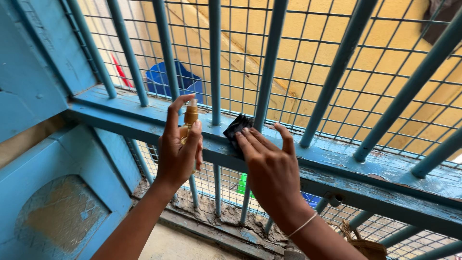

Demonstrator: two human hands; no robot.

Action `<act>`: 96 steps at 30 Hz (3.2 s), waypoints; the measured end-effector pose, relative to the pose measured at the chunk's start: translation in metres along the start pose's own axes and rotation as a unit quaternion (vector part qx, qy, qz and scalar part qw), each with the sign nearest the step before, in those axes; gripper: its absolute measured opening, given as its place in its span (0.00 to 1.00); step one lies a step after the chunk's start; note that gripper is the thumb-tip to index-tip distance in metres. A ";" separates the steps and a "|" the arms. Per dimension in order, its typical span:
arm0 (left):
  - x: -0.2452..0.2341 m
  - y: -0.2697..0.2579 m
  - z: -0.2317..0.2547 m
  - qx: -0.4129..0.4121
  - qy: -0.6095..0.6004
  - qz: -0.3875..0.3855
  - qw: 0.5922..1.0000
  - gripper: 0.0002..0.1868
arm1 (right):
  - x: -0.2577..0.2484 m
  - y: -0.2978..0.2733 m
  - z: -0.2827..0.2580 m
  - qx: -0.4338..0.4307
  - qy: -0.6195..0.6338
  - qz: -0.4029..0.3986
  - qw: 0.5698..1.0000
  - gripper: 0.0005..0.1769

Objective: The person applies a liquid from a small spray bottle to a cloth and uses it to wipe a blue metal grate before moving to a lower area to work on a water pump and motor by hand.

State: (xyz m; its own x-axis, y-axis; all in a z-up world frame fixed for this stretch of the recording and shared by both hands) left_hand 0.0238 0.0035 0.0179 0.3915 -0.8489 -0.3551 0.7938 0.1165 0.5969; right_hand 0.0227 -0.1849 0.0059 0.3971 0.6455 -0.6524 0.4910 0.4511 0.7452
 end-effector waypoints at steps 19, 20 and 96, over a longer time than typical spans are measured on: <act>0.001 0.000 -0.003 0.004 0.000 0.017 1.000 0.26 | 0.032 0.054 -0.012 0.038 -0.202 -0.242 0.948 0.10; 0.001 0.000 -0.003 -0.002 0.011 0.019 1.000 0.26 | 0.037 0.061 -0.017 0.010 -0.211 -0.150 0.966 0.08; -0.046 0.005 -0.053 -0.060 -0.010 0.140 0.988 0.26 | 0.095 0.117 -0.037 -0.123 -0.171 -0.108 0.972 0.18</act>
State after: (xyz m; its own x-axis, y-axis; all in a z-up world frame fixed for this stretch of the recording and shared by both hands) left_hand 0.0341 0.0708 -0.0012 0.5950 -0.7848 -0.1732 0.7062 0.4076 0.5790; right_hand 0.0890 -0.0479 0.0361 0.5605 0.2952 -0.7738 0.4082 0.7145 0.5682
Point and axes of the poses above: each hand's wrist, its own y-axis towards the middle knuckle, its own x-axis out of the palm, z = x × y, the point moved 3 cm from there along y, towards the middle knuckle, and after that the axes turned 14 degrees about y, right-handed, at the moved point
